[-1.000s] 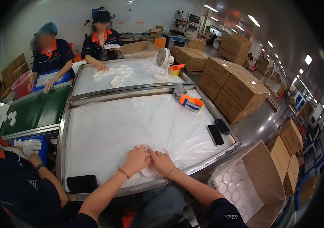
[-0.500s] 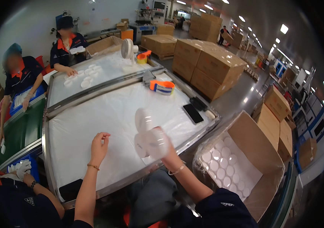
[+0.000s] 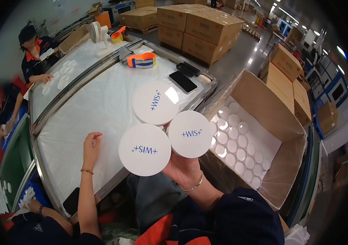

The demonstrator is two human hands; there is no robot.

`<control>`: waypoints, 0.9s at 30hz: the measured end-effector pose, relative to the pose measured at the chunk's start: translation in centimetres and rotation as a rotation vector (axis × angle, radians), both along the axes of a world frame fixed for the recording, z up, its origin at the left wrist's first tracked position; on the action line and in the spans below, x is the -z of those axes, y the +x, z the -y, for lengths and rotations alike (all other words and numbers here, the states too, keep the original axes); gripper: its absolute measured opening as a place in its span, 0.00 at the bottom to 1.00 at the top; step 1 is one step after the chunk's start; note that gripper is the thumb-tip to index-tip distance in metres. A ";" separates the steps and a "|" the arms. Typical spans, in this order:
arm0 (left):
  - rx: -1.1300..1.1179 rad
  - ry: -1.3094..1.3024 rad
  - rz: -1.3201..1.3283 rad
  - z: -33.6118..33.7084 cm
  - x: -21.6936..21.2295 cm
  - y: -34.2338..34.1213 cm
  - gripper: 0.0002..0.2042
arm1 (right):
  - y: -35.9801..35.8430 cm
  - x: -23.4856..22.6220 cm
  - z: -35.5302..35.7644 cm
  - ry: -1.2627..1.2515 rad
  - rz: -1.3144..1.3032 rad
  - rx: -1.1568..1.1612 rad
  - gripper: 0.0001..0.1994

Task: The person takes lids from a table, arranges them inside a cardboard box in rows, and places divider sheets into the box.

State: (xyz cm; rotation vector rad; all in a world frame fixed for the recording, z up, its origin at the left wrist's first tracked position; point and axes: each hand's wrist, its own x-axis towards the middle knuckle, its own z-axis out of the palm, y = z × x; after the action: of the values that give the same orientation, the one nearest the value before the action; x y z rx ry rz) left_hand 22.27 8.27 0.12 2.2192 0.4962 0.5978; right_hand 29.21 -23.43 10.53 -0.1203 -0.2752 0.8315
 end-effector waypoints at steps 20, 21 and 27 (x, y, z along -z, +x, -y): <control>0.080 0.011 -0.051 0.1 0.3 0.0 0.07 | 9.0 1.2 10.8 -0.761 0.642 0.587 0.15; 0.051 -0.001 -0.065 0.0 0.2 -0.4 0.07 | 11.1 1.0 12.5 -0.892 0.764 0.767 0.13; 0.073 0.090 -0.047 1.4 1.2 0.9 0.07 | 24.1 6.0 29.5 -2.083 1.265 0.938 0.13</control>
State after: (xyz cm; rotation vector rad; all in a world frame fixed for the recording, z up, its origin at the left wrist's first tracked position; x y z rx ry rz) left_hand 23.19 6.87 -1.12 2.3307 0.4180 0.5401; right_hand 53.27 -52.92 4.53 -2.5482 -0.3442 -0.3579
